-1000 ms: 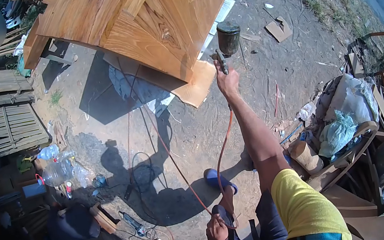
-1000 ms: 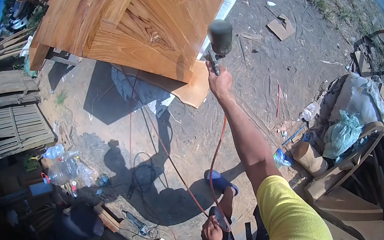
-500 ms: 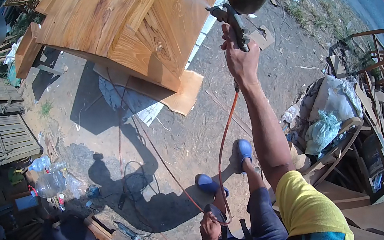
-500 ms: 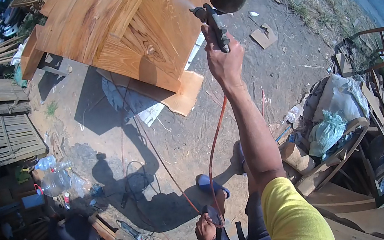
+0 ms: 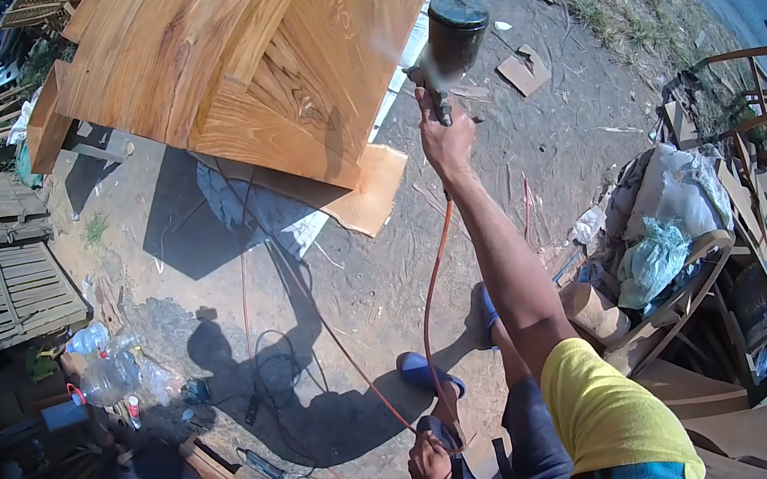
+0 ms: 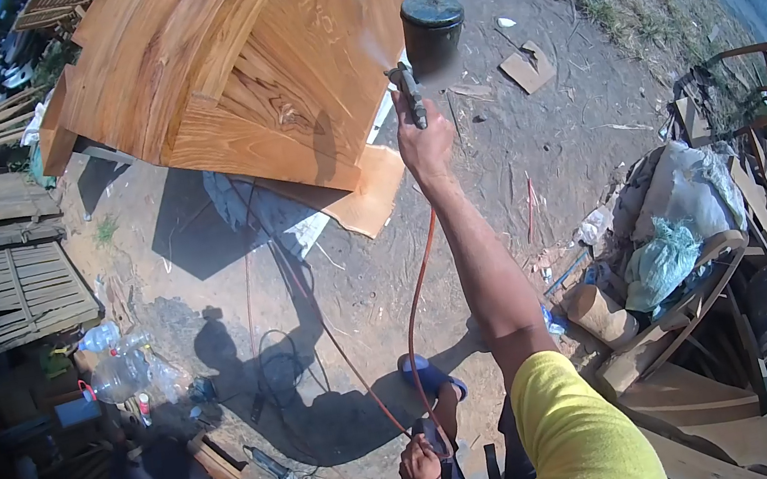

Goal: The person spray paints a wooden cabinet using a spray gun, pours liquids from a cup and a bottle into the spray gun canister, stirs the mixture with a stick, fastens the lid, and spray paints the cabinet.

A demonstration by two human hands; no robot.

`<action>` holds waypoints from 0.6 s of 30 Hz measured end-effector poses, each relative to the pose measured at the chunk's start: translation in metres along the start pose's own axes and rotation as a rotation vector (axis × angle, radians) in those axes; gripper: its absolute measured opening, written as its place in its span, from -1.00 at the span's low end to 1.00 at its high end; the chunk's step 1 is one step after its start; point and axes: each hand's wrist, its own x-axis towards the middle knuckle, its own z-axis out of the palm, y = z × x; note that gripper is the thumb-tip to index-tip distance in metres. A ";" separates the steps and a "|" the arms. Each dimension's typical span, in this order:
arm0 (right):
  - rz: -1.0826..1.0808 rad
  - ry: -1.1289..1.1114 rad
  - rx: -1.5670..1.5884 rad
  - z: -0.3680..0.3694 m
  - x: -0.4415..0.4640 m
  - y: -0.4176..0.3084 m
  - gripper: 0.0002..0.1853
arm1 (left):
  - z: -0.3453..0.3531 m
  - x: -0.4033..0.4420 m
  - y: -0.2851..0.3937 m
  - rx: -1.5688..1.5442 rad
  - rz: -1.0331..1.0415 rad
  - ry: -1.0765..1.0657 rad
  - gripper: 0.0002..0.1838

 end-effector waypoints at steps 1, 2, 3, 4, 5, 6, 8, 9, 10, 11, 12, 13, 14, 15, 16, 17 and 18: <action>0.014 -0.001 -0.022 0.006 -0.001 0.011 -0.38 | 0.000 0.001 0.002 -0.003 -0.036 -0.029 -0.69; 0.028 -0.004 -0.042 0.013 -0.002 0.022 -0.34 | 0.000 0.001 0.003 0.003 -0.040 -0.029 -0.69; 0.032 -0.006 -0.040 0.018 -0.001 0.032 -0.34 | -0.003 0.000 0.007 0.007 -0.041 -0.031 -0.69; 0.069 -0.051 -0.094 0.022 0.000 0.042 -0.33 | -0.004 0.001 0.009 0.010 -0.042 -0.032 -0.69; 0.107 -0.096 -0.150 0.024 0.001 0.051 -0.32 | -0.005 0.003 0.012 0.014 -0.044 -0.033 -0.69; 0.143 -0.141 -0.209 0.020 0.001 0.050 -0.31 | -0.006 0.003 0.013 0.011 -0.067 -0.051 -0.69; 0.122 -0.157 -0.195 0.001 -0.001 0.046 -0.32 | -0.007 0.006 0.020 0.000 -0.082 -0.065 -0.69; 0.103 -0.174 -0.179 -0.013 -0.005 0.036 -0.32 | -0.006 0.007 0.020 -0.007 -0.096 -0.079 -0.69; 0.097 -0.169 -0.182 -0.029 -0.006 0.023 -0.32 | -0.006 0.006 0.022 -0.015 -0.109 -0.094 -0.69; 0.058 -0.190 -0.122 -0.051 -0.006 0.004 -0.34 | -0.011 0.007 0.025 -0.023 -0.100 -0.126 -0.67; 0.019 -0.212 -0.059 -0.071 -0.005 -0.018 -0.36 | -0.011 0.006 0.027 -0.026 -0.092 -0.125 -0.67; 0.004 -0.227 0.000 -0.089 -0.002 -0.039 -0.45 | -0.009 0.005 0.026 -0.017 -0.112 -0.124 -0.67; -0.002 -0.220 0.004 -0.104 0.004 -0.060 -0.45 | -0.010 0.004 0.028 -0.008 -0.131 -0.123 -0.66; -0.055 -0.205 0.052 -0.120 0.010 -0.081 -0.49 | -0.018 0.001 0.036 -0.092 -0.140 -0.126 -0.70; -0.109 -0.193 0.099 -0.136 0.015 -0.102 -0.53 | -0.017 -0.002 0.037 -0.094 -0.135 -0.124 -0.70; -0.159 -0.160 0.194 -0.149 0.022 -0.125 -0.58 | -0.015 -0.002 0.037 -0.062 -0.131 -0.092 -0.71; -0.242 -0.105 0.271 -0.150 0.037 -0.130 -0.58 | -0.012 0.000 0.033 -0.031 -0.129 -0.059 -0.71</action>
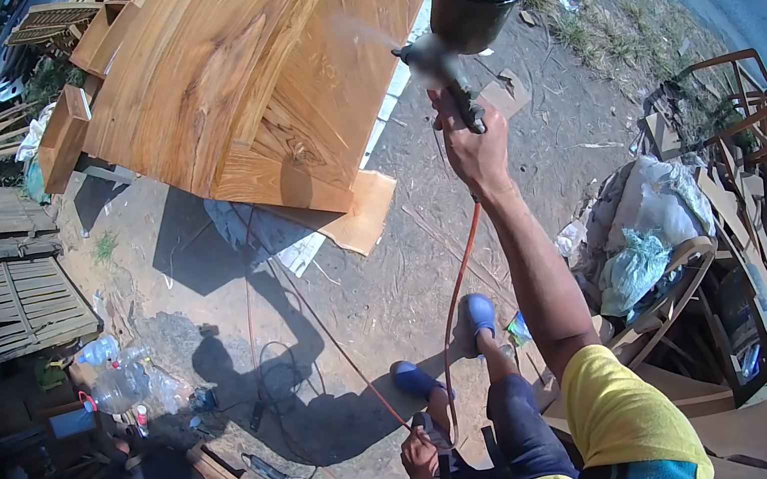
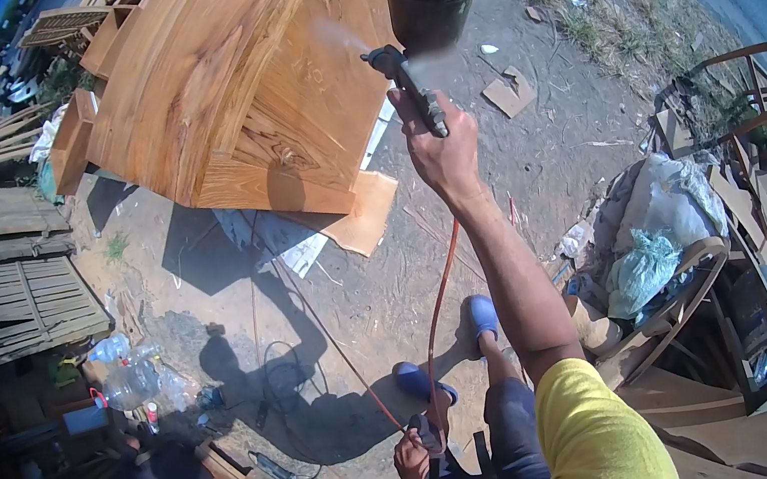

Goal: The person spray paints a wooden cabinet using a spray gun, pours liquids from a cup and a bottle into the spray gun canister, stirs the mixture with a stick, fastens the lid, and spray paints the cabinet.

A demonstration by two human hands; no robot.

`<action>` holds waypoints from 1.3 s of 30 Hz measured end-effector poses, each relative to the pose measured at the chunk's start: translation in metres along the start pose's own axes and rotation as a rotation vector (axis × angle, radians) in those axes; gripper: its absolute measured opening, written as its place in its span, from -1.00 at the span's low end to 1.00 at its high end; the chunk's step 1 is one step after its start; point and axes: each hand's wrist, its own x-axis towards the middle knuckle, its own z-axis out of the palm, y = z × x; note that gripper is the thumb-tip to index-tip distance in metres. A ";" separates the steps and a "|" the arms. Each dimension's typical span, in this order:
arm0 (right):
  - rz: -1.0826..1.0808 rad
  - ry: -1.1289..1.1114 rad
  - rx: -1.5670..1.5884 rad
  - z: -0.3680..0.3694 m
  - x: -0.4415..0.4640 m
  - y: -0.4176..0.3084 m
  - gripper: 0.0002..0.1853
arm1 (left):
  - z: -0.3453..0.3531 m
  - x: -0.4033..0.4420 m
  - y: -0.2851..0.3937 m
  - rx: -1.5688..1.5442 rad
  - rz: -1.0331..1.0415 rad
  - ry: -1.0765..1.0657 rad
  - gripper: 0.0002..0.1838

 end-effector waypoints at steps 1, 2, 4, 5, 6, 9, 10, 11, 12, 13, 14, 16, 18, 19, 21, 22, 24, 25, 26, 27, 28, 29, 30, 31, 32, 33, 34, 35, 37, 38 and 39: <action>-0.039 0.042 -0.055 -0.004 0.017 -0.012 -0.58 | 0.001 0.002 -0.002 0.031 0.005 -0.015 -0.68; -0.077 0.083 -0.110 -0.010 0.032 -0.024 -0.58 | 0.002 0.002 -0.006 -0.052 0.105 0.067 -0.64; -0.048 0.067 -0.084 -0.019 0.051 -0.038 -0.59 | 0.006 0.009 -0.017 -0.064 0.213 0.205 -0.61; -0.020 0.052 -0.061 -0.024 0.057 -0.045 -0.60 | 0.001 0.010 -0.015 -0.105 0.197 0.220 -0.61; -0.022 0.050 -0.054 -0.028 0.057 -0.049 -0.60 | 0.017 0.023 -0.042 -0.046 0.126 0.209 -0.61; 0.052 -0.164 -0.175 -0.053 0.037 -0.072 -0.56 | -0.044 -0.002 0.001 -0.040 0.141 0.245 -0.64; 0.053 -0.170 -0.171 -0.060 0.025 -0.076 -0.56 | -0.054 -0.008 0.001 -0.040 0.135 0.247 -0.64; 0.034 -0.240 -0.100 -0.066 0.013 -0.076 -0.54 | -0.063 -0.011 -0.001 -0.100 0.098 0.217 -0.63; 0.015 -0.308 -0.028 -0.073 0.003 -0.079 -0.52 | -0.072 -0.014 -0.003 -0.158 0.062 0.188 -0.62; 0.106 -0.419 -0.057 -0.083 -0.003 -0.087 -0.52 | -0.075 -0.017 -0.011 -0.117 0.089 0.218 -0.58; 0.196 -0.528 -0.085 -0.092 -0.006 -0.094 -0.51 | -0.077 -0.022 -0.019 -0.116 0.087 0.222 -0.58; 0.218 -0.584 -0.040 -0.099 -0.003 -0.091 -0.49 | -0.091 -0.031 -0.016 -0.103 0.054 0.279 -0.56; 0.195 -0.530 -0.013 -0.097 0.009 -0.086 -0.48 | -0.105 -0.042 -0.011 -0.092 0.045 0.288 -0.56; 0.140 -0.458 -0.050 -0.094 0.022 -0.085 -0.39 | -0.111 -0.044 -0.007 -0.084 0.065 0.320 -0.55; 0.145 -0.355 -0.073 -0.089 0.057 -0.076 -0.35 | -0.122 -0.053 0.002 -0.067 0.083 0.352 -0.53; 0.112 -0.279 -0.087 -0.085 0.077 -0.067 -0.33 | -0.127 -0.055 0.013 -0.118 0.066 0.343 -0.52; 0.088 -0.173 -0.106 -0.076 0.119 -0.045 -0.31 | -0.130 -0.059 0.028 -0.164 0.048 0.335 -0.51; 0.119 -0.148 -0.086 -0.074 0.139 -0.041 -0.29 | -0.133 -0.061 0.041 -0.183 0.041 0.339 -0.51; 0.148 -0.123 -0.068 -0.072 0.157 -0.038 -0.28 | -0.135 -0.062 0.055 -0.204 0.034 0.343 -0.51; 0.152 -0.113 -0.053 -0.073 0.174 -0.039 -0.26 | -0.134 -0.062 0.064 -0.218 0.038 0.338 -0.55; 0.166 -0.072 -0.004 -0.067 0.189 -0.036 -0.25 | -0.135 -0.063 0.077 -0.216 0.038 0.340 -0.55; 0.157 -0.056 -0.023 -0.066 0.203 -0.031 -0.25 | -0.136 -0.063 0.089 -0.225 0.060 0.332 -0.56; 0.149 -0.040 -0.041 -0.067 0.214 -0.033 -0.25 | -0.135 -0.062 0.099 -0.234 0.083 0.325 -0.57; 0.149 -0.039 -0.039 -0.063 0.227 -0.029 -0.25 | -0.134 -0.059 0.105 -0.241 0.085 0.311 -0.58; 0.126 0.015 -0.076 -0.059 0.239 -0.024 -0.26 | -0.134 -0.057 0.111 -0.238 0.086 0.313 -0.58; 0.106 0.068 -0.113 -0.058 0.244 -0.025 -0.26 | -0.135 -0.056 0.118 -0.245 0.105 0.312 -0.58; 0.109 0.069 -0.112 -0.058 0.246 -0.024 -0.26 | -0.137 -0.055 0.124 -0.251 0.125 0.310 -0.58; 0.111 0.050 -0.168 -0.059 0.249 -0.024 -0.27 | -0.140 -0.055 0.129 -0.235 0.154 0.326 -0.57; 0.077 0.035 -0.128 -0.060 0.246 -0.022 -0.29 | -0.143 -0.052 0.128 -0.241 0.150 0.332 -0.57; 0.077 0.039 -0.129 -0.063 0.243 -0.021 -0.29 | -0.146 -0.048 0.127 -0.250 0.147 0.341 -0.57; 0.109 -0.053 -0.080 -0.071 0.231 -0.030 -0.28 | -0.148 -0.045 0.122 -0.250 0.150 0.339 -0.57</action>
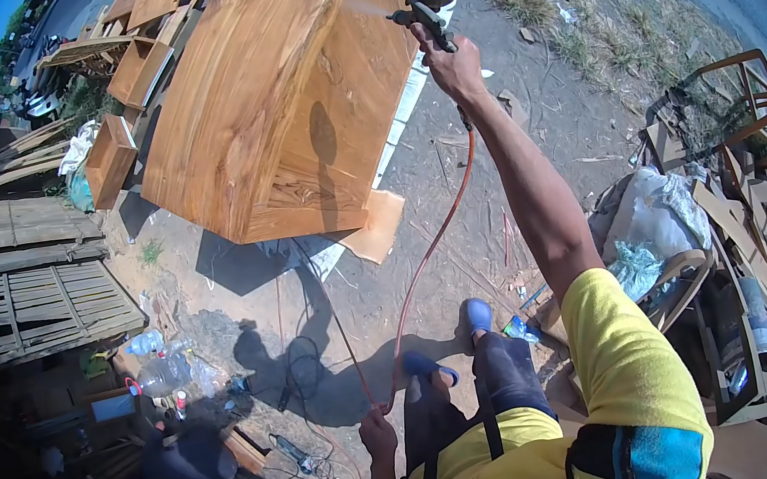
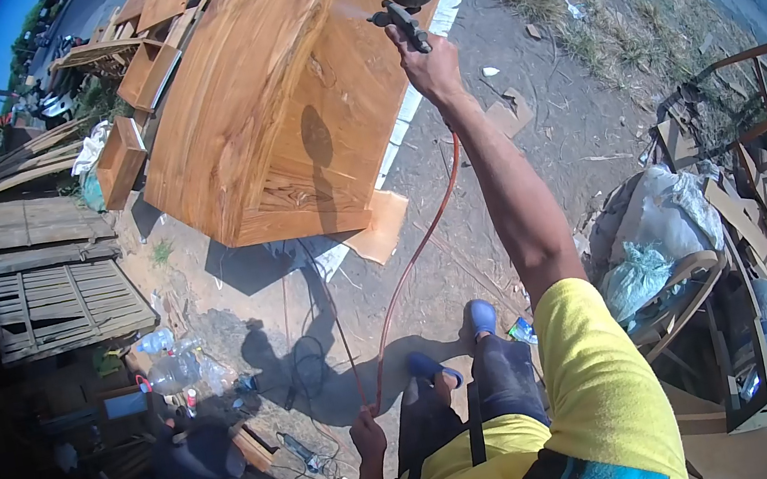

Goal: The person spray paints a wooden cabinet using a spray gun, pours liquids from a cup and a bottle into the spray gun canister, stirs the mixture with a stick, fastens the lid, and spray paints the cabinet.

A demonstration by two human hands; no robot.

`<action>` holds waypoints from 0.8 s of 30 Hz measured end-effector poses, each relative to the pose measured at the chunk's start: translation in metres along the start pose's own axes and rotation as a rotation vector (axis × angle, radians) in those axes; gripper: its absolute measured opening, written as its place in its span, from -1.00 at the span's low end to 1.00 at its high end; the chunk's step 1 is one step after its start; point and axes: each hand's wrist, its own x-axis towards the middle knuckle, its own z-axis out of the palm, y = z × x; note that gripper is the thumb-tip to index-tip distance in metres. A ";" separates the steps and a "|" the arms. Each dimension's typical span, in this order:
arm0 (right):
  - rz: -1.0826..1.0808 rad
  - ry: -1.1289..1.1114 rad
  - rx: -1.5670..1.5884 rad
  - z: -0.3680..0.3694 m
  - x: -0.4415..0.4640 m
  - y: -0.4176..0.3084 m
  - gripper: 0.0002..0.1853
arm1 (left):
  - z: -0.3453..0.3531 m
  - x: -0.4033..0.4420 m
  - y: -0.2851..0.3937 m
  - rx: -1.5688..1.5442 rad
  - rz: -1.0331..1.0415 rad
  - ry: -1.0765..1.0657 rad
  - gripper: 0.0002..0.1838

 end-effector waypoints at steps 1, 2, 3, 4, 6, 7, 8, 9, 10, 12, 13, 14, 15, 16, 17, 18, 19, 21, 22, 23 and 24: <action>0.027 -0.096 0.045 -0.006 -0.013 -0.002 -0.26 | -0.004 0.001 -0.006 0.041 -0.016 0.010 -0.56; 0.049 -0.140 0.040 -0.009 -0.025 -0.005 -0.27 | -0.009 0.003 -0.013 0.081 -0.032 0.020 -0.56; 0.083 -0.186 -0.012 -0.015 -0.038 -0.010 -0.27 | -0.015 0.004 -0.018 0.080 -0.029 0.017 -0.56; 0.094 -0.206 0.005 -0.016 -0.051 -0.009 -0.28 | -0.023 0.004 -0.020 0.098 -0.019 0.006 -0.50; 0.110 -0.246 0.024 -0.022 -0.076 -0.009 -0.30 | -0.036 0.007 -0.034 0.148 -0.032 -0.026 -0.51; 0.115 -0.271 0.029 -0.024 -0.086 -0.010 -0.32 | -0.043 0.009 -0.038 0.144 -0.028 -0.032 -0.51; 0.129 -0.302 -0.012 -0.025 -0.092 -0.013 -0.32 | -0.050 0.012 -0.042 0.151 -0.043 -0.050 -0.49; 0.121 -0.293 -0.013 -0.022 -0.097 -0.014 -0.32 | -0.057 0.016 -0.045 0.158 -0.056 -0.069 -0.47; 0.128 -0.252 -0.008 -0.014 -0.097 -0.008 -0.32 | -0.064 0.021 -0.045 0.195 -0.070 -0.084 -0.45; 0.132 -0.197 -0.005 0.005 -0.090 0.004 -0.32 | -0.077 0.033 -0.047 0.212 -0.054 -0.116 -0.44; 0.098 -0.102 -0.036 0.017 -0.079 0.007 -0.31 | -0.083 0.043 -0.049 0.232 -0.049 -0.138 -0.43; 0.069 -0.005 -0.066 0.027 -0.067 0.010 -0.30 | -0.087 0.053 -0.051 0.230 -0.046 -0.127 -0.42; 0.071 0.012 -0.067 0.035 -0.054 0.008 -0.30 | -0.088 0.065 -0.059 0.235 -0.030 -0.132 -0.42; 0.075 0.061 -0.056 0.041 -0.039 0.006 -0.28 | -0.087 0.078 -0.070 0.213 -0.027 -0.131 -0.42; 0.082 0.107 -0.045 0.048 -0.024 0.005 -0.26 | -0.087 0.090 -0.082 0.193 -0.028 -0.132 -0.42; 0.094 0.137 -0.042 0.055 -0.007 0.006 -0.27 | -0.097 0.100 -0.065 0.144 0.015 -0.192 -0.44; 0.104 0.162 -0.039 0.060 0.008 0.007 -0.27 | -0.102 0.107 -0.053 0.149 0.013 -0.203 -0.44; 0.054 0.265 -0.070 0.071 0.029 0.007 -0.30 | -0.110 0.130 -0.037 0.054 0.088 -0.264 -0.46; 0.029 0.303 -0.108 0.073 0.036 0.005 -0.31 | -0.113 0.142 -0.028 0.060 0.088 -0.270 -0.46; 0.006 0.337 -0.150 0.075 0.039 0.005 -0.33 | -0.115 0.150 -0.018 0.053 0.091 -0.254 -0.47; -0.093 0.334 -0.123 0.077 0.038 0.011 -0.34 | -0.115 0.152 -0.015 0.045 0.091 -0.240 -0.48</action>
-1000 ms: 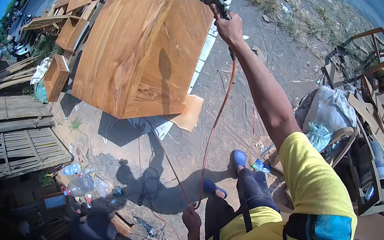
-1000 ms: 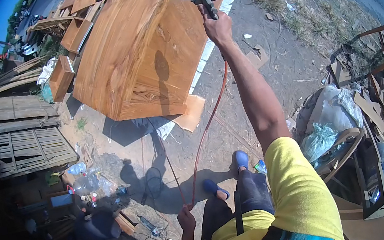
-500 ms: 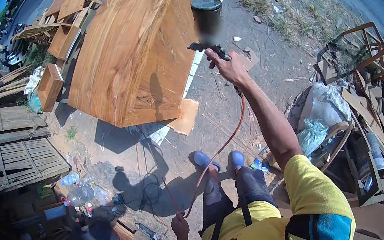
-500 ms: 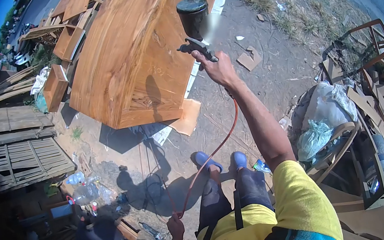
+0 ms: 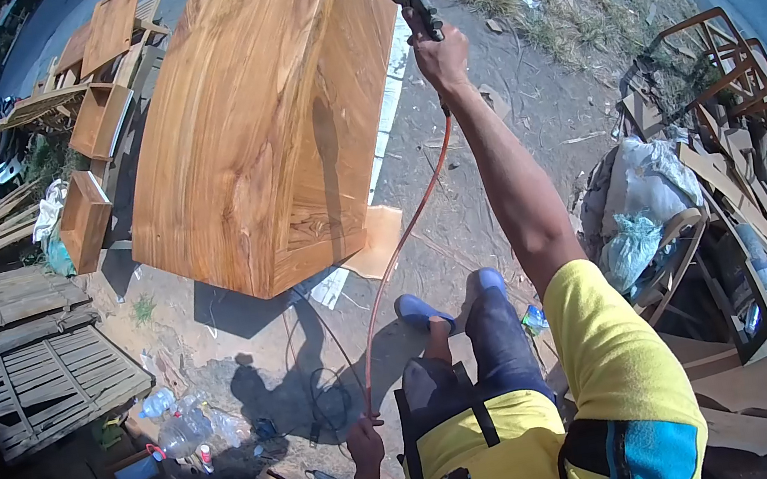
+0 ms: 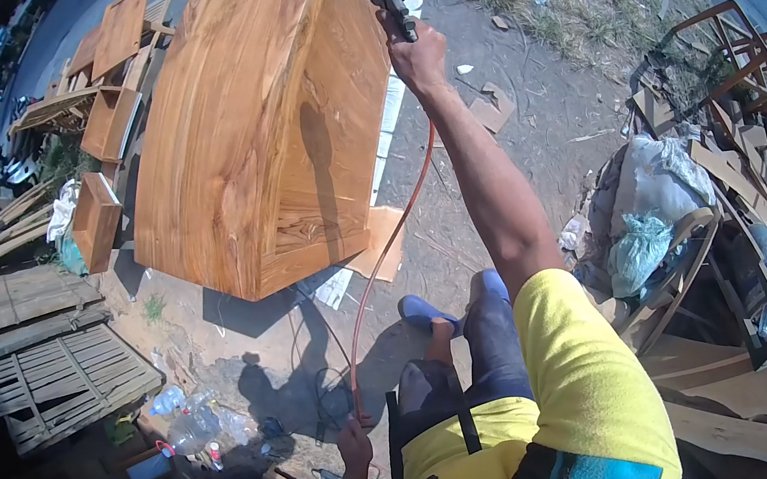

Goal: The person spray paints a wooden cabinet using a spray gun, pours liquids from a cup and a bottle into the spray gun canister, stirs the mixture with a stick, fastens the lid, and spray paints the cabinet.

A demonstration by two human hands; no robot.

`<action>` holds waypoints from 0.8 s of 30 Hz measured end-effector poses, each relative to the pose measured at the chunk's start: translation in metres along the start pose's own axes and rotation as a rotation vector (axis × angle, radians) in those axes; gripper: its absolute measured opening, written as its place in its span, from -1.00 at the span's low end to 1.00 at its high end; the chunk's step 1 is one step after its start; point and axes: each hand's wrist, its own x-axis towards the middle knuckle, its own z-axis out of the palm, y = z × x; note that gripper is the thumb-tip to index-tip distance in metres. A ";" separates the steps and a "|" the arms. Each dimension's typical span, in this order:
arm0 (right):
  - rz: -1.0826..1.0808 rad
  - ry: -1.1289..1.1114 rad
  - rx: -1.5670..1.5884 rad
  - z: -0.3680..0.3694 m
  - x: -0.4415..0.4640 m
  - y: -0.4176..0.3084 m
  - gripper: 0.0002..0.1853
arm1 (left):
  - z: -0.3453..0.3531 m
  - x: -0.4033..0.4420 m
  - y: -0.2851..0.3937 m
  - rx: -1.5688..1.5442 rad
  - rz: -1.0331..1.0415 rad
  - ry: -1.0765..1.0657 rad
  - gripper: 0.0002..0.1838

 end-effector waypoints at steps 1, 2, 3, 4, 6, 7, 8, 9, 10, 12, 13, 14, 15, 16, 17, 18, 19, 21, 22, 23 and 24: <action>0.009 -0.006 -0.011 0.004 -0.004 0.006 -0.34 | -0.001 -0.001 0.001 0.002 -0.009 -0.012 -0.48; 0.081 -0.046 0.000 0.009 -0.004 0.010 -0.35 | -0.002 0.003 0.005 -0.005 -0.014 -0.022 -0.48; 0.148 -0.084 0.015 0.016 -0.002 0.016 -0.35 | -0.002 0.011 0.008 -0.013 -0.015 -0.027 -0.48; 0.153 -0.065 0.037 0.022 -0.008 0.026 -0.34 | 0.002 0.015 0.004 -0.038 -0.028 -0.029 -0.47; 0.210 -0.105 -0.027 0.033 -0.017 0.056 -0.32 | 0.008 0.011 0.006 -0.019 -0.056 -0.030 -0.47; 0.231 -0.107 -0.049 0.043 -0.020 0.077 -0.34 | 0.013 0.012 0.012 0.001 -0.086 -0.029 -0.47; 0.232 -0.108 -0.043 0.050 -0.023 0.095 -0.34 | 0.020 0.011 0.014 0.004 -0.087 -0.023 -0.47; 0.278 -0.126 -0.065 0.056 -0.029 0.114 -0.34 | 0.027 0.007 0.014 0.015 -0.049 -0.012 -0.47; 0.321 -0.143 -0.088 0.063 -0.031 0.132 -0.33 | 0.035 0.008 0.020 0.023 -0.010 0.000 -0.48; 0.287 -0.103 -0.128 0.079 -0.038 0.172 -0.26 | 0.051 0.010 0.034 0.028 -0.079 -0.017 -0.48; 0.249 -0.062 -0.168 0.088 -0.041 0.191 -0.18 | 0.061 0.012 0.036 0.030 -0.146 -0.034 -0.49; 0.336 -0.146 -0.094 0.095 -0.043 0.212 -0.16 | 0.070 0.015 0.034 0.070 -0.168 -0.051 -0.50; 0.343 -0.156 -0.095 0.105 -0.046 0.232 -0.16 | 0.080 0.022 0.038 0.072 -0.181 -0.052 -0.50; 0.361 -0.166 -0.128 0.115 -0.049 0.251 -0.17 | 0.088 0.025 0.042 0.070 -0.203 -0.073 -0.51; 0.381 -0.174 -0.160 0.124 -0.054 0.269 -0.17 | 0.097 0.030 0.045 0.070 -0.224 -0.094 -0.52; 0.391 -0.181 -0.158 0.133 -0.058 0.286 -0.17 | 0.104 0.036 0.045 0.076 -0.180 -0.106 -0.53; 0.398 -0.184 -0.178 0.143 -0.064 0.301 -0.19 | 0.111 0.042 0.043 0.085 -0.188 -0.105 -0.53; 0.409 -0.194 -0.196 0.161 -0.072 0.322 -0.20 | 0.123 0.052 0.040 0.096 -0.117 -0.122 -0.55; 0.427 -0.202 -0.238 0.170 -0.075 0.329 -0.27 | 0.127 0.057 0.038 0.056 -0.120 -0.121 -0.56; 0.442 -0.208 -0.283 0.176 -0.078 0.334 -0.34 | 0.129 0.062 0.035 0.060 -0.126 -0.123 -0.56; 0.449 -0.212 -0.287 0.177 -0.081 0.335 -0.34 | 0.129 0.066 0.034 0.075 -0.135 -0.136 -0.55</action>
